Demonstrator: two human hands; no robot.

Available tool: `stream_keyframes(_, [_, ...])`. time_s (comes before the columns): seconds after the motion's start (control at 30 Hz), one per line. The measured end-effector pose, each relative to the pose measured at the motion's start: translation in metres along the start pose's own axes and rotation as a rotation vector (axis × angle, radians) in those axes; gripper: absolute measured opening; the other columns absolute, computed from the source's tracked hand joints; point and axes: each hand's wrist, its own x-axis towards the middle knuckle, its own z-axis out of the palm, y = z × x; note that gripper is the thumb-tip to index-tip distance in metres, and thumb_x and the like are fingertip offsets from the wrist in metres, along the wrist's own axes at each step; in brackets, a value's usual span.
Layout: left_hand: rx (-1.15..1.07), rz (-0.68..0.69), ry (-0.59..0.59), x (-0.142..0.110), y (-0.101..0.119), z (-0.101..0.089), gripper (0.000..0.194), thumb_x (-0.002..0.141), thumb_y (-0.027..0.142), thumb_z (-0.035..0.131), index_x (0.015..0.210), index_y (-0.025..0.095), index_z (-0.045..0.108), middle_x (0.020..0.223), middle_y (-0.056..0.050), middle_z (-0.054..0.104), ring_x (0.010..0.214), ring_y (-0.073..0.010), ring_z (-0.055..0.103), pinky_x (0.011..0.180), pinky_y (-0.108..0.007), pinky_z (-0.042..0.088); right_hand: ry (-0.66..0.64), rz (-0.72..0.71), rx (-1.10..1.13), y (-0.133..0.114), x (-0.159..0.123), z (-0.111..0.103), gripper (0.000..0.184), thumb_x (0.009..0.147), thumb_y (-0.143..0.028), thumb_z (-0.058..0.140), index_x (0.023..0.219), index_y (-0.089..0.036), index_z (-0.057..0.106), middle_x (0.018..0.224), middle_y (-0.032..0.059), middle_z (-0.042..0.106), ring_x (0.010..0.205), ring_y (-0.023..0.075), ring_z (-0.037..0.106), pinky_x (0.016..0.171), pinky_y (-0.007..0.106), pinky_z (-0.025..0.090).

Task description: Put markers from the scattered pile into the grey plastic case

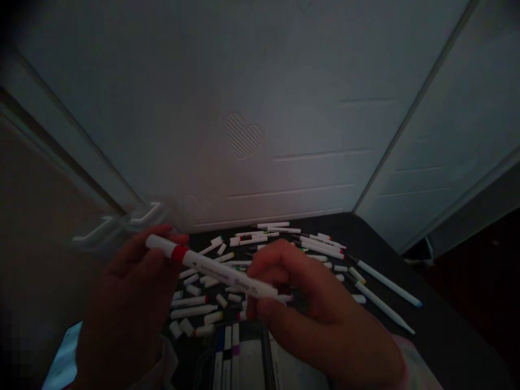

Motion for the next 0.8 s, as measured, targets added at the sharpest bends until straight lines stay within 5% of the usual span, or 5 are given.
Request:
stream_keyframes(0.2, [0.016,-0.025,-0.03,-0.001,0.002,0.001,0.029,0.071,0.031,0.064,0.099,0.025,0.06,0.082,0.001,0.068,0.062,-0.0083,0.06,0.051,-0.012,0.047,-0.14,0.068,-0.134,-0.001,-0.003,0.006,0.01,0.083,-0.025,0.048,0.093,-0.023,0.048,0.082,0.0009,0.054,0.076,0.0126,0.051,0.067,0.025,0.043])
stream_keyframes(0.47, [0.064,-0.023,-0.297,-0.012,0.01,0.011,0.022,0.075,0.028,0.059,0.096,0.021,0.059,0.078,-0.001,0.067,0.059,-0.0099,0.059,0.055,-0.018,0.047,-0.149,0.203,0.109,0.003,-0.03,0.025,0.013,0.083,-0.027,0.049,0.092,-0.022,0.041,0.078,-0.0002,0.054,0.074,0.0122,0.048,0.068,0.027,0.039])
stream_keyframes(0.63, [0.614,0.151,-0.589,-0.007,-0.005,0.005,0.031,0.078,0.035,0.053,0.106,0.022,0.057,0.082,-0.003,0.066,0.074,-0.0161,0.061,0.066,-0.026,0.047,-0.014,0.322,0.23,0.029,-0.052,0.045,0.02,0.082,-0.038,0.049,0.087,-0.021,0.041,0.071,-0.0015,0.055,0.066,0.0106,0.046,0.065,0.026,0.036])
stream_keyframes(0.8, [1.185,0.308,-0.854,-0.014,-0.03,0.014,0.034,0.079,0.033,0.051,0.11,0.02,0.055,0.102,-0.008,0.063,0.093,-0.0233,0.057,0.083,-0.037,0.044,0.121,0.485,0.378,0.082,-0.077,0.068,0.044,0.069,-0.059,0.054,0.083,-0.022,0.037,0.061,-0.0049,0.052,0.049,0.0059,0.038,0.051,0.02,0.028])
